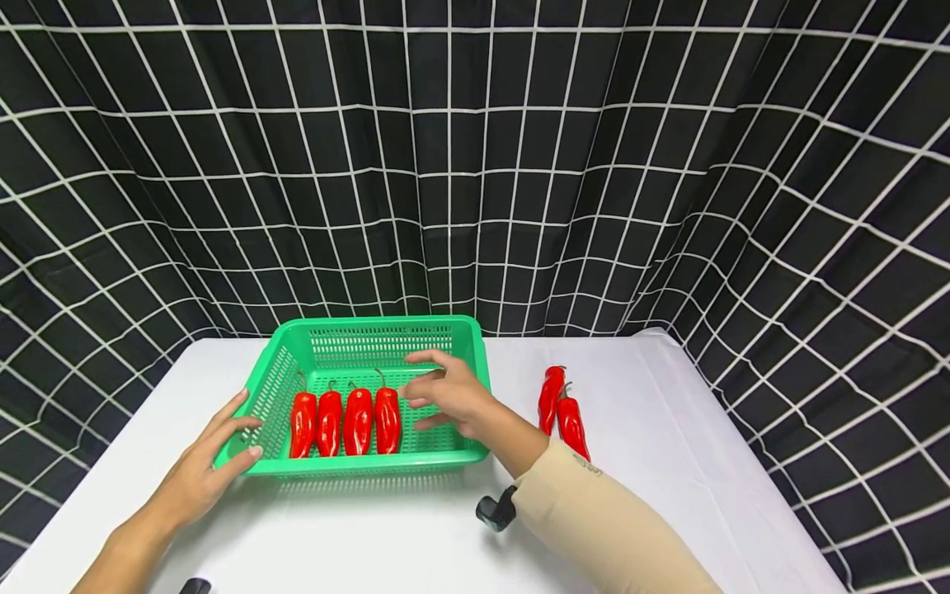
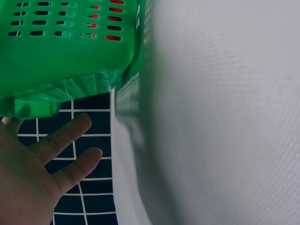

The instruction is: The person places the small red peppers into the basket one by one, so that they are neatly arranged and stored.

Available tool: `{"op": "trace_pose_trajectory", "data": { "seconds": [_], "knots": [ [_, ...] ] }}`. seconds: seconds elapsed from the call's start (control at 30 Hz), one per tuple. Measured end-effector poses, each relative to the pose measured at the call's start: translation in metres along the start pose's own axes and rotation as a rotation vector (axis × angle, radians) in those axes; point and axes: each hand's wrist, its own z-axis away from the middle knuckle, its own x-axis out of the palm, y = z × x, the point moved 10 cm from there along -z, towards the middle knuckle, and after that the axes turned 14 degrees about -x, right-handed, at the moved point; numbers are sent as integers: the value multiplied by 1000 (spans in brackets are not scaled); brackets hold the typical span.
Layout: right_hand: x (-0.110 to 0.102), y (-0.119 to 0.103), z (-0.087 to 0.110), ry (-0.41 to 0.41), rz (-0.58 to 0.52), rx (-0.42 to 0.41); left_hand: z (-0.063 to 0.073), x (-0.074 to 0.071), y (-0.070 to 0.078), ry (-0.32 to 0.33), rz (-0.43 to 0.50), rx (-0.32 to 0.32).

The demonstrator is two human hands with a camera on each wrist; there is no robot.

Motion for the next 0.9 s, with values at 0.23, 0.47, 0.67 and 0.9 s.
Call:
{"op": "trace_pose_trajectory", "data": {
  "seconds": [0.23,0.47,0.67,0.9],
  "knots": [
    [-3,-17,11,-3,-22,-29,-1,-1,1,2,-6,1],
    [-12,-27,23,-6,6,-54,0,-1,1,-5,-2,2],
    [-17,-38,32,-28,5,-78,1,-2,1,-2,-3,1],
    [-27,-52,44,-28,30,-119,1,-1,2,-8,-7,0]
  ]
}}
